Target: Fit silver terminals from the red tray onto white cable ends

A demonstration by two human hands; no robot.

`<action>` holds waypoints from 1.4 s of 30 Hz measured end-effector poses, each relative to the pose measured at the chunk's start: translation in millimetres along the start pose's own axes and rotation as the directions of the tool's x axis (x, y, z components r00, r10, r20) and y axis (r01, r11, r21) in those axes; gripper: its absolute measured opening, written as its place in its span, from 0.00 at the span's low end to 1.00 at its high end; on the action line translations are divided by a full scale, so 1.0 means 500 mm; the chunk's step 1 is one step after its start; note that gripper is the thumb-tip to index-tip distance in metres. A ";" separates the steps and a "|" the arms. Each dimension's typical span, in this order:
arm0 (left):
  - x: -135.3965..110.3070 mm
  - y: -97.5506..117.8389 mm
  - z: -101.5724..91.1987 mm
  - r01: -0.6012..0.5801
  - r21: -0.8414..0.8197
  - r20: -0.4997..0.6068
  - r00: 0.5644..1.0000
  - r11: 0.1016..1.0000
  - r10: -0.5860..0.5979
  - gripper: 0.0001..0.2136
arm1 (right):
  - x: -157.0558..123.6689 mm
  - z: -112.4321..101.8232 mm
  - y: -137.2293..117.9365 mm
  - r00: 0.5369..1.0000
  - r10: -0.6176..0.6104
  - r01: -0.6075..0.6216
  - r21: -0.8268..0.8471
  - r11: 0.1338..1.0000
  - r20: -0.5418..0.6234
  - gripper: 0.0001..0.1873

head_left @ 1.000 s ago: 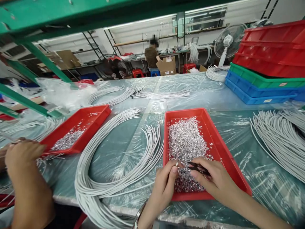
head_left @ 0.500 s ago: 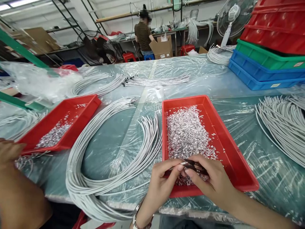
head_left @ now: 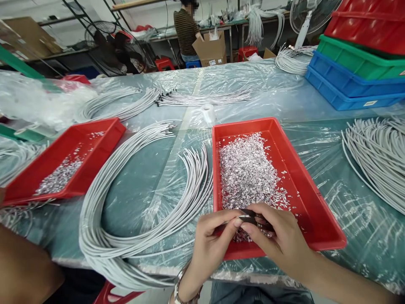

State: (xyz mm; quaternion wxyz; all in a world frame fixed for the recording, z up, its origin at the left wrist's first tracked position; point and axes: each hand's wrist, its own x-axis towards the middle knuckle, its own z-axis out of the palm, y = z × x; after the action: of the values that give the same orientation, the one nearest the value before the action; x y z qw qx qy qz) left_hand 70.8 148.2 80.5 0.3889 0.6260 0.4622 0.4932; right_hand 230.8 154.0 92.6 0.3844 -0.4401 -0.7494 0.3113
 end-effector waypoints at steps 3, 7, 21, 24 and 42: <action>-0.001 0.001 0.001 -0.008 -0.002 -0.011 1.000 1.000 0.008 0.07 | -0.002 0.003 0.000 1.000 -0.004 0.004 -0.008 1.000 -0.002 0.10; -0.003 0.001 0.001 -0.027 -0.007 -0.027 0.999 1.000 0.026 0.08 | -0.003 0.004 0.000 1.000 -0.016 0.015 -0.014 1.000 -0.005 0.10; -0.012 -0.007 0.000 -0.161 0.079 -0.017 0.987 0.984 0.163 0.09 | 0.002 -0.005 -0.006 0.986 0.108 -0.122 0.105 0.987 0.127 0.08; -0.012 -0.007 0.001 -0.183 0.101 -0.014 0.983 0.978 0.185 0.10 | 0.004 -0.009 -0.012 0.973 0.170 -0.189 0.123 0.974 0.155 0.09; -0.009 0.000 0.000 -0.062 0.005 0.047 0.997 0.998 0.062 0.08 | -0.016 -0.035 0.008 0.991 0.137 -0.136 0.153 0.979 0.001 0.11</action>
State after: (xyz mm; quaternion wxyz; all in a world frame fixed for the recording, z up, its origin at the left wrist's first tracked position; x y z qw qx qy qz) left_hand 70.2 143.6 79.4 0.3819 0.6527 0.4350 0.4888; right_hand 249.7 151.0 95.6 0.3983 -0.4613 -0.6895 0.3912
